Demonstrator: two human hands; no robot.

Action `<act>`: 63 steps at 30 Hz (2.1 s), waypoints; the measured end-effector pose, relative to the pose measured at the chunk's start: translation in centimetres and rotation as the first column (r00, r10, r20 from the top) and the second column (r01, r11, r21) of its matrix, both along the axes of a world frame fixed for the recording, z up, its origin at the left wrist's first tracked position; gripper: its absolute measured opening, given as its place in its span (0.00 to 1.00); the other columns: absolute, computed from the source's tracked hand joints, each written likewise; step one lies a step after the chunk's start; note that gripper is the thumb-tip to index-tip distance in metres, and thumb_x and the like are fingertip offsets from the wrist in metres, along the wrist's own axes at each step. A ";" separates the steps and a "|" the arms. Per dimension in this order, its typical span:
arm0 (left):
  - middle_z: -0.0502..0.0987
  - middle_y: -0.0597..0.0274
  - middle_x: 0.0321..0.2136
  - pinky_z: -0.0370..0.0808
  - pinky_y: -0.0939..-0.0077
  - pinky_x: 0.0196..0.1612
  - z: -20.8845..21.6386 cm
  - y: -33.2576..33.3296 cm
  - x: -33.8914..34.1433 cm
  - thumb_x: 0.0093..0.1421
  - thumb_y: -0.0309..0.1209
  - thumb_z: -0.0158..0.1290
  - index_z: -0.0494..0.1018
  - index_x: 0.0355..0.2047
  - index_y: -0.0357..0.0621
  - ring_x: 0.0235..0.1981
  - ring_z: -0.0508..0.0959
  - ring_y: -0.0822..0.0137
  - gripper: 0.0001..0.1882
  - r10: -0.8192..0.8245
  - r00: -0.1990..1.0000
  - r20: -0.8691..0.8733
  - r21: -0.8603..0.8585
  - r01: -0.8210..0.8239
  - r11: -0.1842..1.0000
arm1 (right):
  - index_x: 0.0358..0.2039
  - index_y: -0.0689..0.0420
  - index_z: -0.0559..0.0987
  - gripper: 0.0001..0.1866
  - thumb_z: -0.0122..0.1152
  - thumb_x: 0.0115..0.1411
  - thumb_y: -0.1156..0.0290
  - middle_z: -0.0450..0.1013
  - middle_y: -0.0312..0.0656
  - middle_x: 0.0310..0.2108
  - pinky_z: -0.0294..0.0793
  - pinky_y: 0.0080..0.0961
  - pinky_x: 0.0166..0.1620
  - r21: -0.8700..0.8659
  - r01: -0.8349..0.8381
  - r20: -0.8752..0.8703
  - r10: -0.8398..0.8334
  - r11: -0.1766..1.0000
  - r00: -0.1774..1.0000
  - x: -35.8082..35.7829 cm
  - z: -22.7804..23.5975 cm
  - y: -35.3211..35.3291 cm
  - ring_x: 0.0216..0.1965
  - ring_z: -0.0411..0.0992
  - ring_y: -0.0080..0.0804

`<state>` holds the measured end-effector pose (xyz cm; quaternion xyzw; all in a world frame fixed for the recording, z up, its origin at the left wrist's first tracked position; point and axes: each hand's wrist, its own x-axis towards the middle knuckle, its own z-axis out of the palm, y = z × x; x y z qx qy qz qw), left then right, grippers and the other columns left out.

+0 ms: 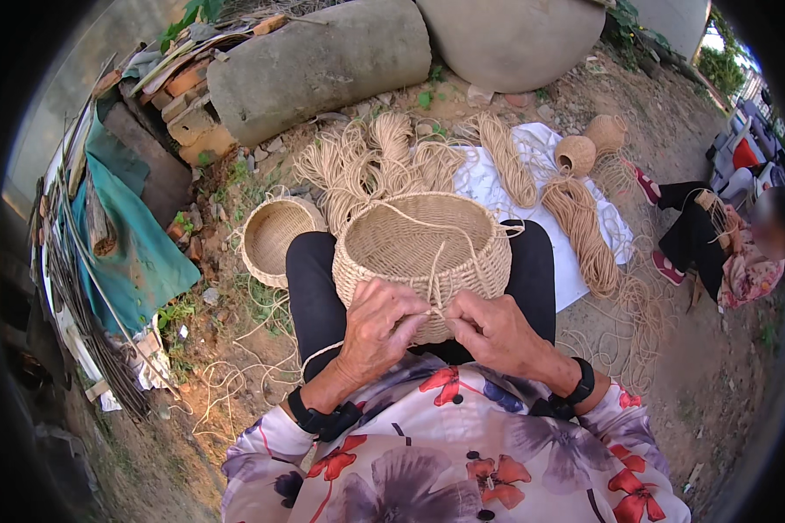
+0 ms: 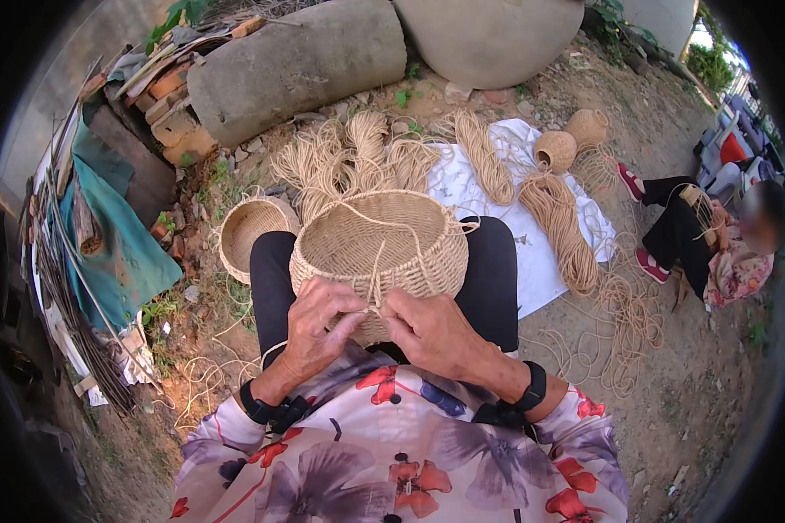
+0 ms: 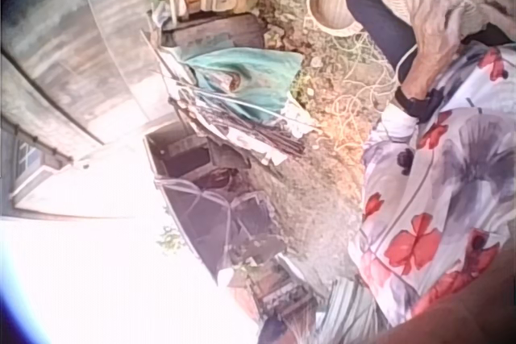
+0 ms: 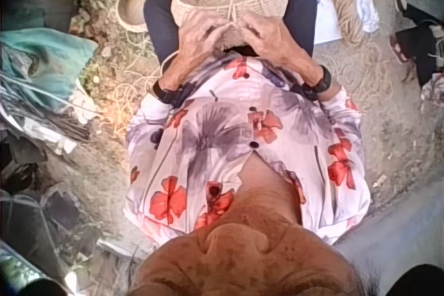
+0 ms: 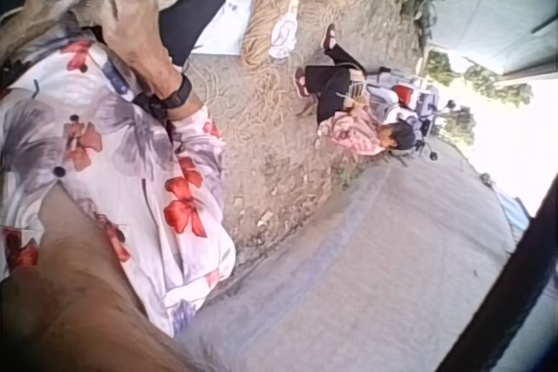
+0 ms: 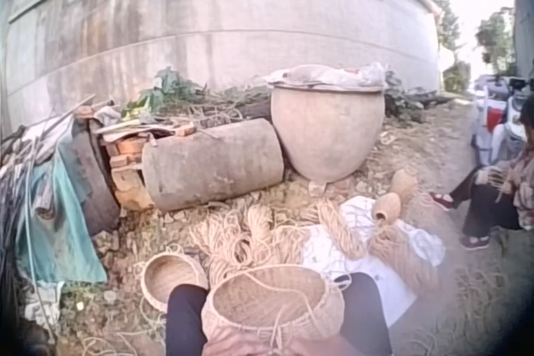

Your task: Weaving and assembling a large wicker or bamboo basket by hand.

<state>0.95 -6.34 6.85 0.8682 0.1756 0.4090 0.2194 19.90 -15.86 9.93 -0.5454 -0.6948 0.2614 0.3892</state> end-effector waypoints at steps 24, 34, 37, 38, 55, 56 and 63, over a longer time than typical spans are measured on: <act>0.75 0.62 0.28 0.65 0.69 0.38 -0.7 -0.4 0.7 0.42 0.26 0.67 0.73 0.27 0.46 0.31 0.75 0.62 0.14 0.072 0.997 -0.009 0.016 -0.072 0.997 | 0.34 0.62 0.75 0.05 0.61 0.57 0.78 0.76 0.41 0.25 0.73 0.23 0.28 0.017 0.149 -0.251 -0.141 0.989 0.958 -0.7 -3.4 -0.5 0.24 0.76 0.25; 0.75 0.60 0.30 0.66 0.67 0.38 -0.5 0.1 0.3 0.42 0.22 0.64 0.73 0.30 0.44 0.32 0.75 0.59 0.15 -0.016 1.000 0.019 -0.019 0.017 1.000 | 0.35 0.58 0.75 0.06 0.59 0.56 0.79 0.74 0.45 0.26 0.73 0.31 0.26 0.180 0.143 -0.078 -0.131 0.973 0.988 -0.7 -3.7 -0.2 0.23 0.76 0.41; 0.75 0.60 0.32 0.67 0.66 0.38 -0.1 0.0 0.4 0.42 0.21 0.63 0.74 0.30 0.44 0.34 0.74 0.59 0.14 0.021 1.000 -0.024 0.017 -0.020 1.000 | 0.36 0.57 0.75 0.07 0.60 0.55 0.78 0.74 0.44 0.24 0.73 0.32 0.25 0.314 0.115 0.015 -0.126 0.942 0.992 -1.0 -2.8 0.4 0.22 0.75 0.41; 0.75 0.61 0.33 0.66 0.66 0.39 -0.1 0.0 0.4 0.42 0.21 0.63 0.74 0.30 0.44 0.35 0.74 0.59 0.14 0.030 0.999 -0.041 0.014 -0.029 0.999 | 0.36 0.57 0.75 0.07 0.60 0.55 0.78 0.74 0.44 0.24 0.73 0.32 0.25 0.315 0.111 0.018 -0.123 0.942 0.992 -1.0 -2.5 0.4 0.22 0.75 0.41; 0.75 0.58 0.27 0.73 0.72 0.30 1.1 -1.1 -2.0 0.48 0.21 0.60 0.73 0.36 0.42 0.27 0.76 0.64 0.13 0.116 0.993 -0.017 -0.163 -0.117 0.980 | 0.35 0.56 0.76 0.08 0.61 0.54 0.71 0.68 0.41 0.15 0.67 0.27 0.23 -0.045 0.012 0.088 -0.008 0.999 0.996 -0.7 -0.9 1.4 0.17 0.70 0.32; 0.75 0.58 0.27 0.73 0.72 0.30 1.2 -1.5 -2.4 0.48 0.21 0.60 0.73 0.36 0.42 0.27 0.76 0.64 0.13 0.116 0.993 -0.019 -0.164 -0.117 0.980 | 0.35 0.56 0.76 0.08 0.61 0.54 0.71 0.68 0.41 0.15 0.67 0.27 0.23 -0.046 0.013 0.087 -0.009 0.999 0.996 -0.7 -0.9 1.5 0.17 0.70 0.32; 0.78 0.66 0.24 0.66 0.87 0.24 -0.4 -2.1 -4.2 0.62 0.25 0.54 0.72 0.46 0.44 0.20 0.69 0.81 0.12 0.047 0.992 0.114 -0.933 0.091 0.348 | 0.33 0.56 0.76 0.07 0.61 0.54 0.72 0.69 0.40 0.16 0.67 0.25 0.23 -0.044 -0.028 0.072 0.031 0.999 0.997 -0.4 -0.7 1.7 0.17 0.69 0.28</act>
